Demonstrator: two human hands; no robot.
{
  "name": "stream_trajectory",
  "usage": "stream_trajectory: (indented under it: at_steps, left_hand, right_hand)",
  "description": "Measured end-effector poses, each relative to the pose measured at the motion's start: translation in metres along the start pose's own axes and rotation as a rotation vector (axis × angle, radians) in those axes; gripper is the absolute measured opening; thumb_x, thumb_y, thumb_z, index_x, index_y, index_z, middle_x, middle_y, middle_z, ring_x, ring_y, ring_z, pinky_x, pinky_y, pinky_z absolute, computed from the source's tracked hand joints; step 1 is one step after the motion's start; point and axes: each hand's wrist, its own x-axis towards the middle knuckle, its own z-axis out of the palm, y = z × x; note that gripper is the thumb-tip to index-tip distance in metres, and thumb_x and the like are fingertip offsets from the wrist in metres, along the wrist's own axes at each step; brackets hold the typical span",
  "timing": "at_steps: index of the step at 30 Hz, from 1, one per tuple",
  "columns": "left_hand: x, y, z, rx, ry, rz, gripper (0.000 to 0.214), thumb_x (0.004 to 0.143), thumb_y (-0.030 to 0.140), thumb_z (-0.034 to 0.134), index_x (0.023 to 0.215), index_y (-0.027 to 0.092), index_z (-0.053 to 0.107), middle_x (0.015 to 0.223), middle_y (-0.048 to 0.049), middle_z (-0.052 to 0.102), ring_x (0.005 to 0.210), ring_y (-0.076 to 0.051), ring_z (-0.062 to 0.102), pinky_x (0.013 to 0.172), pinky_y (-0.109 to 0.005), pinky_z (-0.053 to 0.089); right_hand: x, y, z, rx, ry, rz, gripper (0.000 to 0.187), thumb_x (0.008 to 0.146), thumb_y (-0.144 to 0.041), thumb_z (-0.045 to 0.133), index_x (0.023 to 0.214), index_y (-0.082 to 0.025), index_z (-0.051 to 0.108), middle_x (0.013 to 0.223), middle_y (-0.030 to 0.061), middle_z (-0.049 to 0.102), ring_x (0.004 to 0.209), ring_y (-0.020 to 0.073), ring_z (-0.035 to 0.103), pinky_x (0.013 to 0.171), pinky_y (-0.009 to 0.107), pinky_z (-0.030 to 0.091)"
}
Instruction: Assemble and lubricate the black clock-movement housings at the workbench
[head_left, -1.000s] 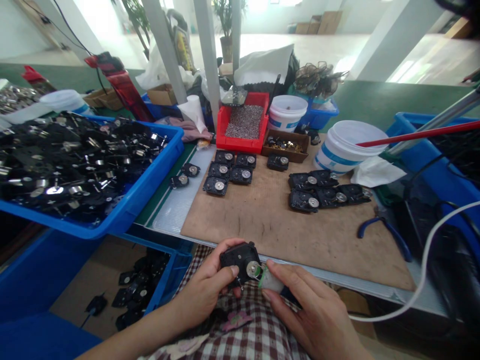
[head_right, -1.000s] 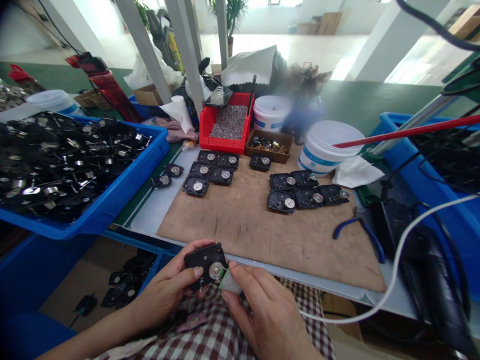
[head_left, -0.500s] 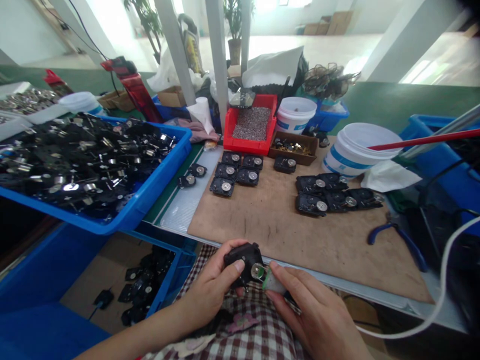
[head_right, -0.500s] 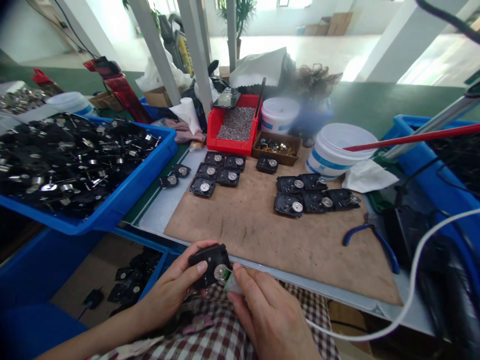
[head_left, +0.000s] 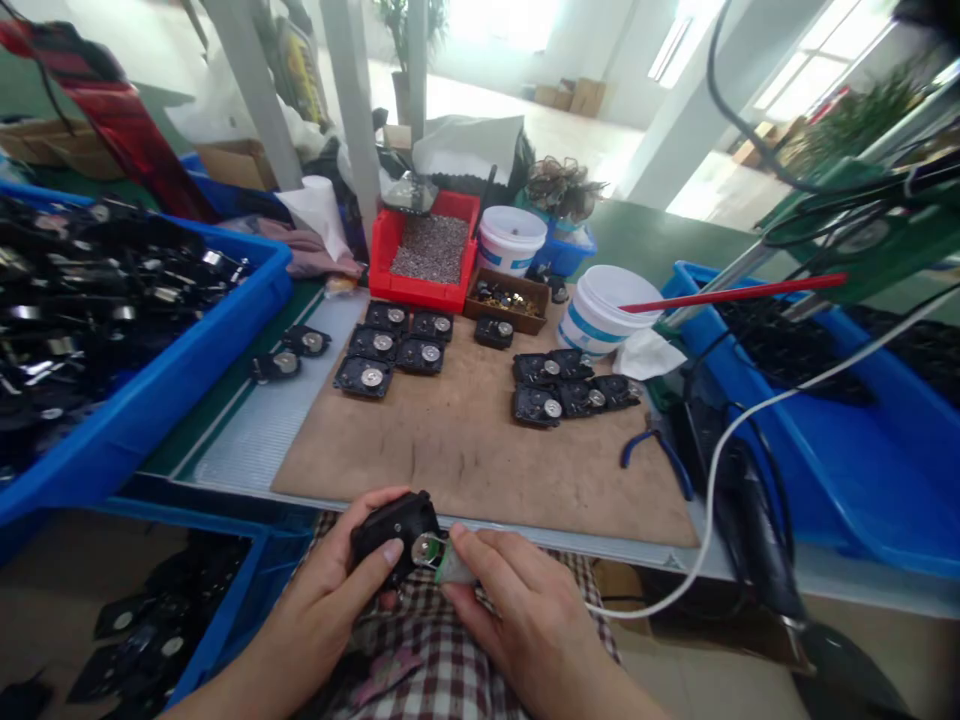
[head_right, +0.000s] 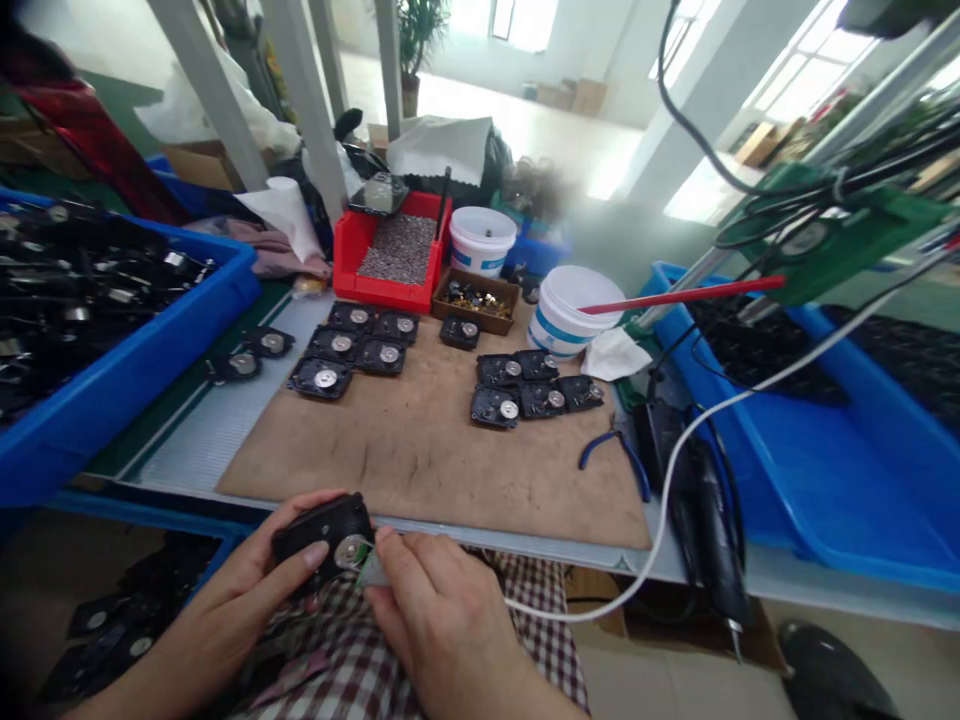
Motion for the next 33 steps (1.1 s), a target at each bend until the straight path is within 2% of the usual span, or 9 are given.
stream_trajectory:
  at_steps: [5, 9, 12, 14, 17, 23, 33]
  left_hand:
    - [0.002, 0.002, 0.003, -0.037, 0.013, -0.008, 0.044, 0.083, 0.043, 0.059, 0.121, 0.025, 0.047, 0.116, -0.0049, 0.057, 0.090, -0.021, 0.056, 0.060, -0.024, 0.049]
    - [0.002, 0.003, 0.005, -0.134, -0.026, -0.007, 0.042, 0.082, 0.038, 0.060, 0.119, 0.025, 0.047, 0.106, -0.0028, 0.059, 0.086, -0.018, 0.056, 0.058, -0.022, 0.047]
    - [0.003, 0.001, 0.005, -0.182, -0.045, 0.013, 0.041, 0.083, 0.035, 0.058, 0.120, 0.025, 0.045, 0.106, -0.0028, 0.059, 0.086, -0.018, 0.055, 0.060, -0.022, 0.047]
    - [0.004, 0.001, 0.005, -0.173, -0.041, 0.023, 0.040, 0.083, 0.034, 0.057, 0.121, 0.025, 0.044, 0.110, -0.0033, 0.059, 0.085, -0.017, 0.055, 0.061, -0.022, 0.047]
    - [0.003, 0.001, 0.005, -0.129, -0.044, 0.039, 0.040, 0.084, 0.034, 0.056, 0.121, 0.025, 0.044, 0.110, -0.0037, 0.059, 0.087, -0.018, 0.056, 0.062, -0.023, 0.048]
    - [0.002, -0.001, 0.004, -0.097, -0.072, 0.066, 0.041, 0.086, 0.034, 0.055, 0.124, 0.025, 0.043, 0.109, -0.0041, 0.059, 0.104, -0.022, 0.055, 0.068, -0.024, 0.049]
    - [0.000, 0.001, 0.004, 0.057, -0.042, 0.102, 0.038, 0.088, 0.033, 0.050, 0.125, 0.025, 0.043, 0.118, -0.0048, 0.057, 0.103, -0.022, 0.055, 0.070, -0.026, 0.050]
  right_hand:
    - [-0.001, 0.003, 0.004, 0.018, 0.028, -0.009, 0.027, 0.096, -0.020, 0.045, 0.119, -0.011, 0.055, 0.102, 0.0113, 0.067, 0.089, 0.0218, 0.065, 0.075, 0.034, 0.058]
    - [0.000, 0.007, 0.004, 0.175, 0.042, 0.038, 0.027, 0.093, -0.018, 0.050, 0.118, -0.014, 0.056, 0.102, 0.0094, 0.064, 0.091, 0.0175, 0.063, 0.079, 0.026, 0.054]
    - [0.003, 0.007, 0.000, 0.364, 0.011, 0.158, 0.023, 0.092, -0.023, 0.052, 0.113, -0.018, 0.059, 0.095, 0.0037, 0.065, 0.086, 0.0138, 0.063, 0.075, 0.021, 0.051]
    - [0.005, 0.006, -0.002, 0.470, -0.050, 0.280, 0.019, 0.095, -0.026, 0.047, 0.105, -0.022, 0.062, 0.085, -0.0008, 0.065, 0.077, 0.0116, 0.063, 0.069, 0.019, 0.049]
    - [0.009, 0.003, -0.003, 0.556, -0.165, 0.417, 0.024, 0.097, -0.029, 0.042, 0.093, -0.023, 0.064, 0.071, -0.0045, 0.062, 0.063, 0.0103, 0.059, 0.059, 0.019, 0.044]
    - [0.010, 0.001, -0.001, 0.566, -0.227, 0.483, 0.029, 0.097, -0.035, 0.041, 0.084, -0.021, 0.062, 0.067, -0.0037, 0.058, 0.060, 0.0122, 0.054, 0.057, 0.022, 0.038]
    - [0.011, 0.001, 0.000, 0.530, -0.235, 0.477, 0.026, 0.097, -0.029, 0.042, 0.084, -0.021, 0.062, 0.069, -0.0028, 0.060, 0.061, 0.0131, 0.054, 0.058, 0.022, 0.037]
